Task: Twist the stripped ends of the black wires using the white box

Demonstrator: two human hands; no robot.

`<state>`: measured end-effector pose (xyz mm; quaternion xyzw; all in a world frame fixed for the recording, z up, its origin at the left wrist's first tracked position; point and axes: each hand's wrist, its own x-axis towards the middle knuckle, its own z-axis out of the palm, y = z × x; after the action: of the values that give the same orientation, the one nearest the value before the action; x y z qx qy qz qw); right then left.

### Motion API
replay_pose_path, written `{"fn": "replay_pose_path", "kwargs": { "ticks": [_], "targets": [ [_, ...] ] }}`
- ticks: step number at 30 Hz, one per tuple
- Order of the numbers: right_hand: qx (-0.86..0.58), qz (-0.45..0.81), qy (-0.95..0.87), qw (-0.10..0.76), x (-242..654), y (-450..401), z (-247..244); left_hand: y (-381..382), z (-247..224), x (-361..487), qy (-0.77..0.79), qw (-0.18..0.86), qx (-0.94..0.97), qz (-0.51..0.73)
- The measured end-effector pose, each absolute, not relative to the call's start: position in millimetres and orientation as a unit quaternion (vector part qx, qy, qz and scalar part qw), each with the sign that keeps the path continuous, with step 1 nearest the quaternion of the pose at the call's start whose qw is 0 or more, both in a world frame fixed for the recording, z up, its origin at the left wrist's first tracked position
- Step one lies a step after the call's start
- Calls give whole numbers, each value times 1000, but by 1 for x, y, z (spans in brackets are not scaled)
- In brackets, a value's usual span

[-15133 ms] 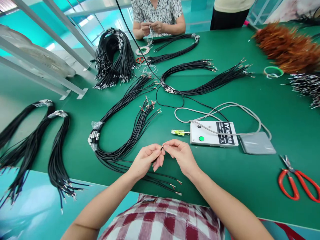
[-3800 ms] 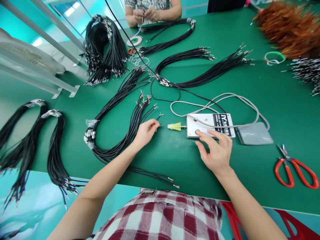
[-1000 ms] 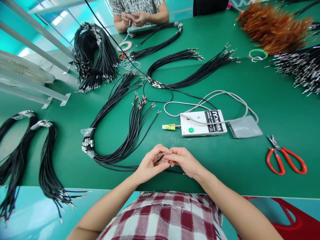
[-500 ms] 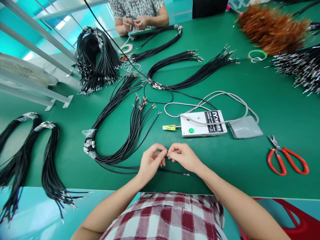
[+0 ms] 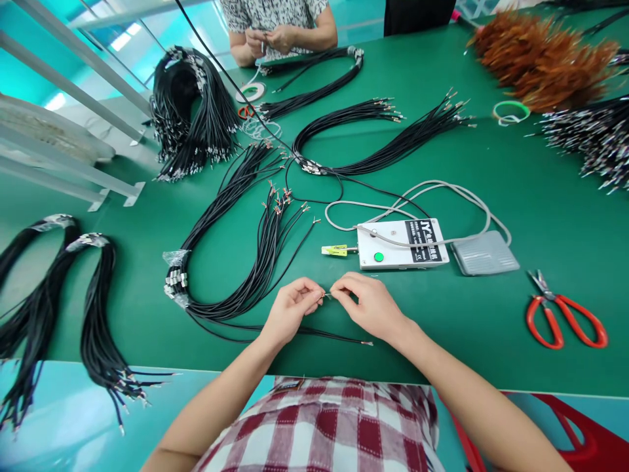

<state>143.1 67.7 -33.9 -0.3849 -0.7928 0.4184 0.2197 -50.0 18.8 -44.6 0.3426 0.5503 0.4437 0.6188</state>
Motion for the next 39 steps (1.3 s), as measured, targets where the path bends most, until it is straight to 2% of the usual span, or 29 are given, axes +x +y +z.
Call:
{"fn": "replay_pose_path", "kwargs": {
  "ticks": [4, 7, 10, 13, 16, 18, 23, 31, 39],
  "targets": [
    [-378, 185, -878, 226, 137, 62, -31, 24, -46, -53, 543, 631, 326, 446],
    [-332, 96, -917, 199, 129, 63, -31, 23, -43, -54, 547, 619, 357, 436],
    [-276, 85, -937, 195, 127, 68, -34, 24, -39, -57, 546, 609, 393, 420],
    [-236, 93, -947, 197, 129, 76, -36, 27, -40, -63, 521, 651, 384, 397],
    [-257, 60, -942, 207, 130, 87, -32, 37, -42, -70, 486, 693, 340, 410],
    [-307, 9, -931, 200, 129, 99, -26, 45, -42, -74, 488, 676, 329, 443],
    [-381, -62, -918, 90, 120, 127, -14, 68, -35, -80, 522, 616, 347, 477],
    [-377, -79, -923, -2, 109, 136, -18, 92, -43, -79, 539, 581, 373, 482],
    [-375, -62, -924, -28, 107, 142, -13, 104, -59, -73, 560, 557, 394, 469]
  ]
}}
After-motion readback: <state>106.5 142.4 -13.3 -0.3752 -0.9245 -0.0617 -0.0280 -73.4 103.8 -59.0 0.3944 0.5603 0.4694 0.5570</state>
